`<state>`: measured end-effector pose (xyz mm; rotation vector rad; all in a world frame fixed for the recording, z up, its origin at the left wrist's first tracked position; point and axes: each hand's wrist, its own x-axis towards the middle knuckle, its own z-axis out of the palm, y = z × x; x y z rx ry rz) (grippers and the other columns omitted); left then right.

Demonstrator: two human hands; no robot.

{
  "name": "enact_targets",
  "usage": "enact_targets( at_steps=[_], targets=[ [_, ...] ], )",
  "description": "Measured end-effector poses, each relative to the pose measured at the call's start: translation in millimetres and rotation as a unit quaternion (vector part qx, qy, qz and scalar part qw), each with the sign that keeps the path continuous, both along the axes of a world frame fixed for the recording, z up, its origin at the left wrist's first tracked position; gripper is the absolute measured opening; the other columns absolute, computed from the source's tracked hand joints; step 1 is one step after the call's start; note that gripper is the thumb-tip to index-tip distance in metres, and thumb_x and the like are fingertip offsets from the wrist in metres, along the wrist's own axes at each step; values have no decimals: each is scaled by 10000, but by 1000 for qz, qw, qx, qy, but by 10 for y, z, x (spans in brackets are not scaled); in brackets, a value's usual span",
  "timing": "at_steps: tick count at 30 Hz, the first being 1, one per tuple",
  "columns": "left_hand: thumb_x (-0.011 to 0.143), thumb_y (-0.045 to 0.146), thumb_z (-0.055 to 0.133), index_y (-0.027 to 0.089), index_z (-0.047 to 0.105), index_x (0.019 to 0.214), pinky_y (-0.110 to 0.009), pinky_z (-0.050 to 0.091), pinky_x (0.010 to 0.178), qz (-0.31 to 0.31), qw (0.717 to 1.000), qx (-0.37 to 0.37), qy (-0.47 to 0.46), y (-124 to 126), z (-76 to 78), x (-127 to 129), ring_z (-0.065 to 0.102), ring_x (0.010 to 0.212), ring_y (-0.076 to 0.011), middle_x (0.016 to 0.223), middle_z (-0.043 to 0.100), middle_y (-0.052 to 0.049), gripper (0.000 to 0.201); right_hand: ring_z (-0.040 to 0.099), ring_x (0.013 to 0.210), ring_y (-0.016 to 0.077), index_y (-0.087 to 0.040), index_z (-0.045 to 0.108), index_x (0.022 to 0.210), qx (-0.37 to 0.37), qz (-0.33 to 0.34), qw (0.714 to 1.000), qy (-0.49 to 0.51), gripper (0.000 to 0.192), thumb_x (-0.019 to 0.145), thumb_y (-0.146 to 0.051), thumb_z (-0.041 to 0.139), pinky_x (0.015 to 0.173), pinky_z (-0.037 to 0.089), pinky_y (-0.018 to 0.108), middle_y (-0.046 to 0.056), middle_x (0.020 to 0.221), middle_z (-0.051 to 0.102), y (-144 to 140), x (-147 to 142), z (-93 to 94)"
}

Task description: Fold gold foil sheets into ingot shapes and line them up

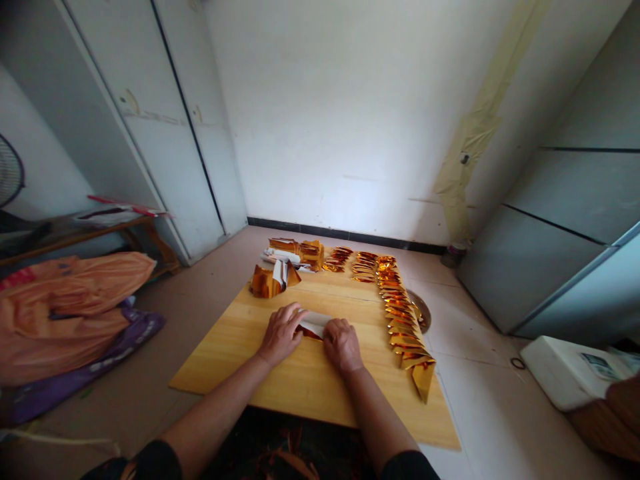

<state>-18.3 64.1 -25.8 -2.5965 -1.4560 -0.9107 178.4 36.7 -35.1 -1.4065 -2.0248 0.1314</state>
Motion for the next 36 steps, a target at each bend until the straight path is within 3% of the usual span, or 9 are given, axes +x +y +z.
enact_targets(
  at_steps=[4,8,13,19,23,29,36],
  targets=[
    [726,98,551,275,569,1139,-425,348,906,-8,1000,-6,19,-27,59,7,456,1112,-243,1240,542,-50,449,528,810,177,-177,596,944,-11,-26,1000,10,330,702,-23,433,719,380,263,49,841,631,-8,-3,24],
    [758,101,532,262,649,913,-402,336,845,-50,996,-35,60,-9,50,0,492,1012,-217,1068,633,-25,253,524,818,179,-190,633,856,-21,-9,999,-34,317,716,-2,419,714,356,262,35,798,647,5,4,2],
    [756,102,518,248,658,923,-394,325,819,-65,994,-53,71,1,42,-6,520,934,-204,981,658,-34,263,523,834,165,-195,663,860,-43,-21,995,-83,317,799,-17,409,721,339,256,37,812,656,4,4,17],
    [706,121,532,255,656,938,-433,300,876,-67,993,-61,74,-73,117,-24,544,931,-213,997,664,-33,295,493,944,192,-298,597,1159,-84,8,974,-208,349,881,-146,450,740,325,285,56,1014,616,19,-80,209],
    [705,135,531,266,640,992,-467,268,934,-61,994,-61,72,-126,135,-42,557,942,-214,1039,662,-31,334,481,942,207,-298,618,1114,-100,16,961,-258,270,906,-228,459,727,317,295,67,995,595,28,-113,285],
    [739,192,553,270,626,1012,-503,209,1019,-50,996,-54,46,-184,126,-20,570,955,-211,1068,652,-32,293,487,891,194,-266,654,965,-56,5,977,-205,190,893,-198,492,700,320,288,56,960,613,-103,76,231],
    [756,366,638,227,593,911,-545,137,1082,-32,997,-44,49,-219,98,86,578,957,-219,1021,639,-39,213,513,904,188,-234,657,996,-14,15,993,-115,259,870,-111,467,738,373,289,66,1007,628,-107,178,123]
  ],
)
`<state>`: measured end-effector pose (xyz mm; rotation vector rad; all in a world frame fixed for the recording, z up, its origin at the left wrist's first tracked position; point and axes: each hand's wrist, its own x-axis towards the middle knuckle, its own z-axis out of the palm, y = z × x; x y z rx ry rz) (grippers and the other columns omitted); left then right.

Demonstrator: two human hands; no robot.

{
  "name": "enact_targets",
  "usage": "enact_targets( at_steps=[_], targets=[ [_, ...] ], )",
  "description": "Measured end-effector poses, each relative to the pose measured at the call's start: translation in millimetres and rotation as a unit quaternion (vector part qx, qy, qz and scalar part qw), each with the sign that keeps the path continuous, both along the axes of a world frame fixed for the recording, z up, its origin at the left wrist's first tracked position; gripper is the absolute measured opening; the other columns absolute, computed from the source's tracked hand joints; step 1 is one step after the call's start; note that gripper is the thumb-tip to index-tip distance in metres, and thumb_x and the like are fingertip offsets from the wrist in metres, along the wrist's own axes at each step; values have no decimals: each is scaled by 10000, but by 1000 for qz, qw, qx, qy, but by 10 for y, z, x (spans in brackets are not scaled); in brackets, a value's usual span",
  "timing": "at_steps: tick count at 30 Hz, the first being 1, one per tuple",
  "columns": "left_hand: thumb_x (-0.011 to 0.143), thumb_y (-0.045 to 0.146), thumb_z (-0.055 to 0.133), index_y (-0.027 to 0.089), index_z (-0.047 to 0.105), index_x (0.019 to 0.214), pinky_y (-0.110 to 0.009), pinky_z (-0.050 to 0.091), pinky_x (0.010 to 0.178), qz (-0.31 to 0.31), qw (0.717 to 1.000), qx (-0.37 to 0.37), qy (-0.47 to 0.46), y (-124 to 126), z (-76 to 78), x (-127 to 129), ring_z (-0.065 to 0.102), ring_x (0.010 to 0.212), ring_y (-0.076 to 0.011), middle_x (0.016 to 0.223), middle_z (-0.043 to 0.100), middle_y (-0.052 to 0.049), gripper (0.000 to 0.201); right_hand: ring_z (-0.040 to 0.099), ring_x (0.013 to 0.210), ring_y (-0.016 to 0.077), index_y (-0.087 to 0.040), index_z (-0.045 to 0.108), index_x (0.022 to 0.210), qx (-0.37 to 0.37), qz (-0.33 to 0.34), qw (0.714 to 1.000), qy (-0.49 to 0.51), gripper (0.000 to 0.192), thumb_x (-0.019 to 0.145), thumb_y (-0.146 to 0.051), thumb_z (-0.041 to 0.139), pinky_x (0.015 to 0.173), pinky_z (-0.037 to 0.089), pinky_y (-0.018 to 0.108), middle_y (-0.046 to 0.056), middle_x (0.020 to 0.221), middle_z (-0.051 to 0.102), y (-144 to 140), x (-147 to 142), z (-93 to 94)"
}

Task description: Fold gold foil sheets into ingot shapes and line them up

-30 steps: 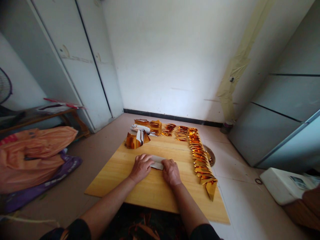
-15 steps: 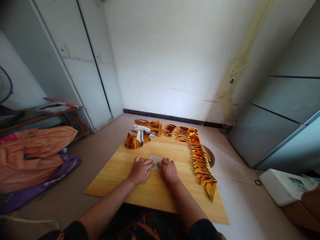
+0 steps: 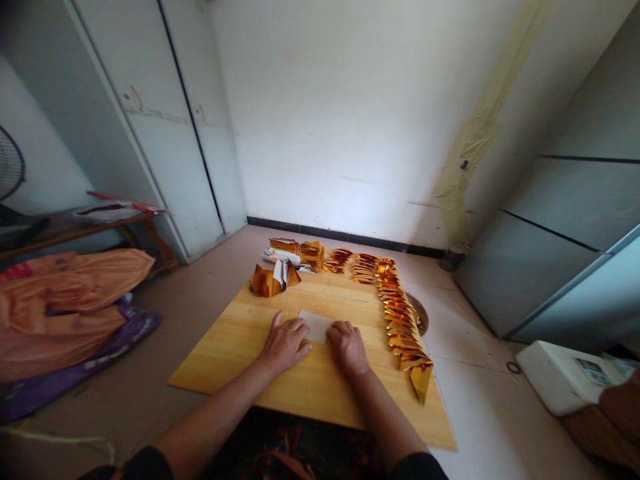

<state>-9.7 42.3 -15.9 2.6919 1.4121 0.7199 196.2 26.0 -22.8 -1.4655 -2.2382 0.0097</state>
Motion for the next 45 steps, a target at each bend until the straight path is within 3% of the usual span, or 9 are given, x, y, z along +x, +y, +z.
enact_targets(
  at_steps=[4,11,17,22,30,37,41,45],
  targets=[
    [777,338,628,225,591,924,-572,107,1089,5,1000,9,6,-11,-37,12,569,987,-224,1058,620,-45,190,520,928,191,-204,635,1072,10,27,999,36,311,860,-89,439,770,396,292,82,1049,631,52,-59,-28],
    [810,301,596,318,568,1131,-618,78,1078,-5,1000,5,10,-14,-67,-21,545,1042,-235,1130,601,-37,323,512,946,192,-214,654,1008,-42,42,998,19,302,780,-89,500,816,371,310,52,1031,640,16,-146,29],
    [791,270,610,280,585,1109,-587,106,1092,7,1000,4,-13,-9,-80,2,559,1024,-233,1113,615,-54,319,511,991,210,-185,596,1134,-37,30,998,39,414,749,-91,479,840,387,333,86,1101,619,12,-111,-23],
    [789,268,603,290,610,1049,-595,124,1082,11,1000,10,-17,-20,-78,-2,565,1024,-233,1127,605,-35,261,520,964,205,-191,635,1053,-27,39,997,56,333,762,-114,492,836,395,331,79,1076,622,18,-102,-62],
    [790,269,605,282,590,1080,-584,103,1090,11,1000,3,-19,-31,-73,-4,556,1064,-235,1155,605,-43,290,518,971,208,-185,617,1080,-21,33,997,64,352,760,-111,490,837,397,331,80,1070,620,15,-101,-72],
    [824,231,542,278,506,1232,-502,242,1034,41,999,-13,-12,26,-137,-10,562,1071,-231,1235,581,-77,412,536,948,202,-178,612,1063,-28,28,997,70,318,771,-116,502,831,415,329,77,1044,635,34,-107,-52],
    [827,163,501,269,520,1205,-454,301,961,52,998,-23,-7,80,-124,-6,592,1006,-217,1169,625,-74,393,550,957,200,-190,616,1064,-25,28,997,75,277,812,-159,505,833,427,336,82,1051,640,67,-77,-96],
    [797,168,525,275,526,1182,-446,299,933,43,999,-31,-16,105,-75,-29,600,969,-219,1104,658,-58,400,546,994,211,-195,597,1130,-33,33,995,91,356,776,-184,552,842,432,346,81,1086,632,81,-46,-147]
  ],
)
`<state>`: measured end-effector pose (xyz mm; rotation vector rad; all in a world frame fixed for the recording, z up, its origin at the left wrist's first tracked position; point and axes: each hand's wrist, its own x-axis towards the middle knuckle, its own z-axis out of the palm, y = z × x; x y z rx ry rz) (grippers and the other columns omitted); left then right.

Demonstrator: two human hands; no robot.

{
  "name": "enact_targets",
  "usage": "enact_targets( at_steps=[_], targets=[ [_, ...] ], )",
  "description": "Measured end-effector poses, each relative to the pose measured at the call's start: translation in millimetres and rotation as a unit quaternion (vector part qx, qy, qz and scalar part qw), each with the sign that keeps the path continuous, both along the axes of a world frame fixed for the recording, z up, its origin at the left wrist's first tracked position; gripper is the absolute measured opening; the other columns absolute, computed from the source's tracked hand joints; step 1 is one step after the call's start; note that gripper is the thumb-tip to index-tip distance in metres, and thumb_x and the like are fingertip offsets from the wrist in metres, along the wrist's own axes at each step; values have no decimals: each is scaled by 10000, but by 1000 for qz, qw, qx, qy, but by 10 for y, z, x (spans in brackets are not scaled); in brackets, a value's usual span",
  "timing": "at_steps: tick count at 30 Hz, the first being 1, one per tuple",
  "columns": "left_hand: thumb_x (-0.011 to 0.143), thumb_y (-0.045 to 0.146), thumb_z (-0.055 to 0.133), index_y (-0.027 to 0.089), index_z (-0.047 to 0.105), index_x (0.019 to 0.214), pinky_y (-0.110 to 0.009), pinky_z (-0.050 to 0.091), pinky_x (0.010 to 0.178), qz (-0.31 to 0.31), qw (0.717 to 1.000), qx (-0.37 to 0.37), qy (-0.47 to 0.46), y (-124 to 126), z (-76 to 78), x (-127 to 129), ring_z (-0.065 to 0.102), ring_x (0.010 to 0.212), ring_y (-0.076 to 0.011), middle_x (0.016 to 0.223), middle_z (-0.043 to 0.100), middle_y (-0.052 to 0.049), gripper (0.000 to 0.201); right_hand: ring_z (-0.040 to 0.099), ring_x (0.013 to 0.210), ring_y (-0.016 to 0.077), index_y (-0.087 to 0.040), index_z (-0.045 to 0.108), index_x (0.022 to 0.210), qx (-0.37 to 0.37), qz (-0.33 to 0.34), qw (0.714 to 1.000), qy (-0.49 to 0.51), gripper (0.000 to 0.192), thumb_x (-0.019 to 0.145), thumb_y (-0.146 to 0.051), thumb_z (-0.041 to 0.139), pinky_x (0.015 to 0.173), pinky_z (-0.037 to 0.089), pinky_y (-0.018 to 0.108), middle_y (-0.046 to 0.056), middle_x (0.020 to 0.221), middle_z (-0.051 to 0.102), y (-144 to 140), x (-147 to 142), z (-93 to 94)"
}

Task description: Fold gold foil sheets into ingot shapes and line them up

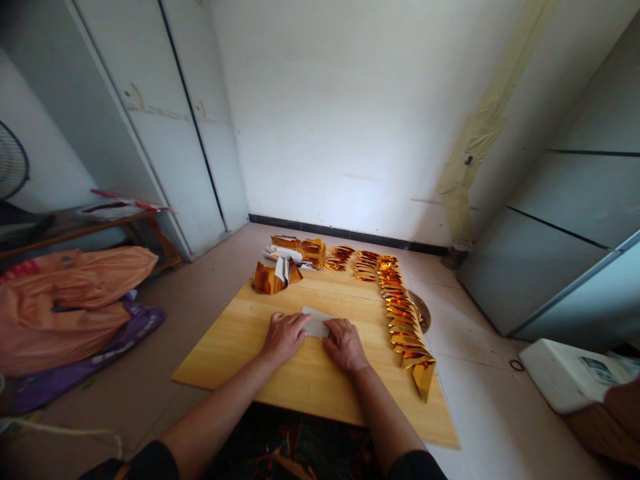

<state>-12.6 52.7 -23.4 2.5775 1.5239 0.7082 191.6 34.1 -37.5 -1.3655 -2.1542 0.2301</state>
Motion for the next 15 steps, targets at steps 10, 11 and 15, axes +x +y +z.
enact_targets(
  at_steps=[10,11,15],
  targets=[
    [814,211,525,263,545,1168,-412,303,886,-13,1000,-5,-11,49,20,-53,597,965,-212,1083,671,-48,358,600,852,170,-206,677,915,-10,-22,998,63,200,817,-158,509,789,454,290,44,893,681,135,-42,-1],
    [829,199,506,260,556,1152,-404,308,872,-9,1000,-4,-10,65,30,-44,604,944,-207,1055,681,-46,333,604,837,166,-209,678,894,-14,-33,997,70,195,822,-164,503,781,456,282,41,869,681,154,-58,-4],
    [861,189,478,254,588,1114,-382,318,833,10,1000,-7,-3,139,92,-3,617,886,-200,956,705,-37,283,601,772,155,-196,643,952,2,-126,985,121,213,810,-187,484,714,467,262,50,884,646,183,-131,-41]
  ],
)
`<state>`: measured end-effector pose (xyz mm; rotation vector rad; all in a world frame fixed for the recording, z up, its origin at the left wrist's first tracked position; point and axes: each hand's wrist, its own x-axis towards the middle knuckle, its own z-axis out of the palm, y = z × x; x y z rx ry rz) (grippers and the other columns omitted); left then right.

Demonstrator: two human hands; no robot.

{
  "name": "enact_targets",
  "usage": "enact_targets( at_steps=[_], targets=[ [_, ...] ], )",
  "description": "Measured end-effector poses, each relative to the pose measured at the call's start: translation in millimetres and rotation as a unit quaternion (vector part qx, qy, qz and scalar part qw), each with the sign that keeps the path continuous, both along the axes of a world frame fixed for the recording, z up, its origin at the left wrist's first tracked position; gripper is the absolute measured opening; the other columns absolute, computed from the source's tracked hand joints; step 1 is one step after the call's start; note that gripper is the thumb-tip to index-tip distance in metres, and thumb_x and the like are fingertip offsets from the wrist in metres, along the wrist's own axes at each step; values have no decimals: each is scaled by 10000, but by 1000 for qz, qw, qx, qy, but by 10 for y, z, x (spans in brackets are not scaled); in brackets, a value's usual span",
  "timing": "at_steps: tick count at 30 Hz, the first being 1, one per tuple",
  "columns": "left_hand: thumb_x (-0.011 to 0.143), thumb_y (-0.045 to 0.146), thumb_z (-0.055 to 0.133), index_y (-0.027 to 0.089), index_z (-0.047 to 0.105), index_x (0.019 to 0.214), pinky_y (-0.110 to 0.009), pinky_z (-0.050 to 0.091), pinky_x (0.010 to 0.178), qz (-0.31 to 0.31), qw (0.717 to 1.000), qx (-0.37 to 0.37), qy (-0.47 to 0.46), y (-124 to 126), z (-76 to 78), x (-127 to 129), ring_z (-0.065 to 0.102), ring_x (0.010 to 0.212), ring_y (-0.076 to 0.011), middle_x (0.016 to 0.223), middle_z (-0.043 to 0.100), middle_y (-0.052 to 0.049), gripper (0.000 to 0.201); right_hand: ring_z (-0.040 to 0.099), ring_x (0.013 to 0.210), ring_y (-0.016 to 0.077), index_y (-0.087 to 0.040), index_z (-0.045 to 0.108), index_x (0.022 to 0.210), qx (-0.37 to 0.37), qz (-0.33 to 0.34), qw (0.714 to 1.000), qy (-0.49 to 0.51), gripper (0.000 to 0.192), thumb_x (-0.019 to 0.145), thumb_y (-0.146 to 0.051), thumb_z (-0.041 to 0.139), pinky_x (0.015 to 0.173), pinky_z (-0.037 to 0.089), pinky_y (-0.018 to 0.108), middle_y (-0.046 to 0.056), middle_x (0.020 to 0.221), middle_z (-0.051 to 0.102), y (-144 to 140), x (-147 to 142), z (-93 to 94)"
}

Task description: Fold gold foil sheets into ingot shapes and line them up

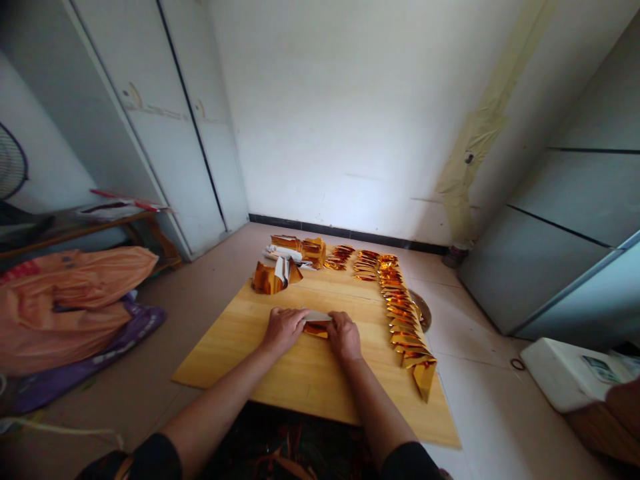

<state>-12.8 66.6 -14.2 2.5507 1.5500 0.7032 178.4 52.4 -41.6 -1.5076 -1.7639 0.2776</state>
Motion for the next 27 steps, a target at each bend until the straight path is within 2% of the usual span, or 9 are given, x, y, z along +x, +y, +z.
enact_targets(
  at_steps=[3,4,6,9,12,17,20,23,27],
  targets=[
    [841,187,517,256,598,1099,-370,322,822,16,1000,-15,7,63,41,30,615,899,-203,962,706,-31,279,555,678,144,-179,604,921,38,-65,997,28,192,780,-204,477,628,452,255,35,832,593,-61,-21,4],
    [827,183,536,257,596,1105,-365,322,824,20,1000,-23,7,83,49,40,612,914,-203,979,704,-31,294,539,666,143,-180,597,878,48,-55,997,22,161,779,-202,472,621,443,255,27,799,579,-94,-18,18],
    [803,171,562,264,583,1133,-358,320,840,24,999,-38,7,122,59,61,603,950,-202,1025,696,-32,344,530,693,152,-186,590,803,63,11,998,-15,123,780,-179,470,654,431,263,24,760,572,-160,-5,54],
    [795,163,559,280,555,1184,-355,315,867,33,998,-54,6,170,64,91,597,973,-199,1065,686,-27,406,539,842,188,-194,627,866,72,100,989,-76,159,767,-148,511,764,423,301,56,884,624,-214,6,96],
    [791,179,561,296,518,1230,-350,316,884,48,996,-75,13,209,66,116,595,983,-198,1060,684,-21,457,531,935,203,-218,649,979,53,99,988,-103,234,789,-142,535,823,414,319,69,1030,633,-197,-6,96],
    [772,203,563,297,443,1302,-326,345,865,75,991,-110,16,265,78,140,600,984,-192,1035,681,-14,552,542,911,191,-240,666,987,5,86,987,-136,204,852,-172,529,820,410,297,57,988,652,-140,-22,86],
    [753,217,573,288,423,1309,-303,371,820,96,985,-140,10,304,102,148,616,935,-180,968,693,-1,581,543,903,190,-228,670,976,7,92,984,-154,186,878,-198,516,812,410,292,66,982,650,-107,2,108],
    [758,238,571,298,430,1295,-313,378,816,102,983,-152,17,353,126,165,628,898,-188,917,701,5,559,547,887,181,-213,673,975,19,126,978,-164,189,884,-195,508,824,409,293,69,992,650,-61,46,125],
    [795,256,548,284,434,1291,-330,385,837,120,981,-152,2,396,93,185,619,928,-203,963,688,-20,509,553,851,174,-215,694,890,14,131,978,-161,161,869,-205,536,807,412,293,55,938,663,-13,95,105]
  ],
)
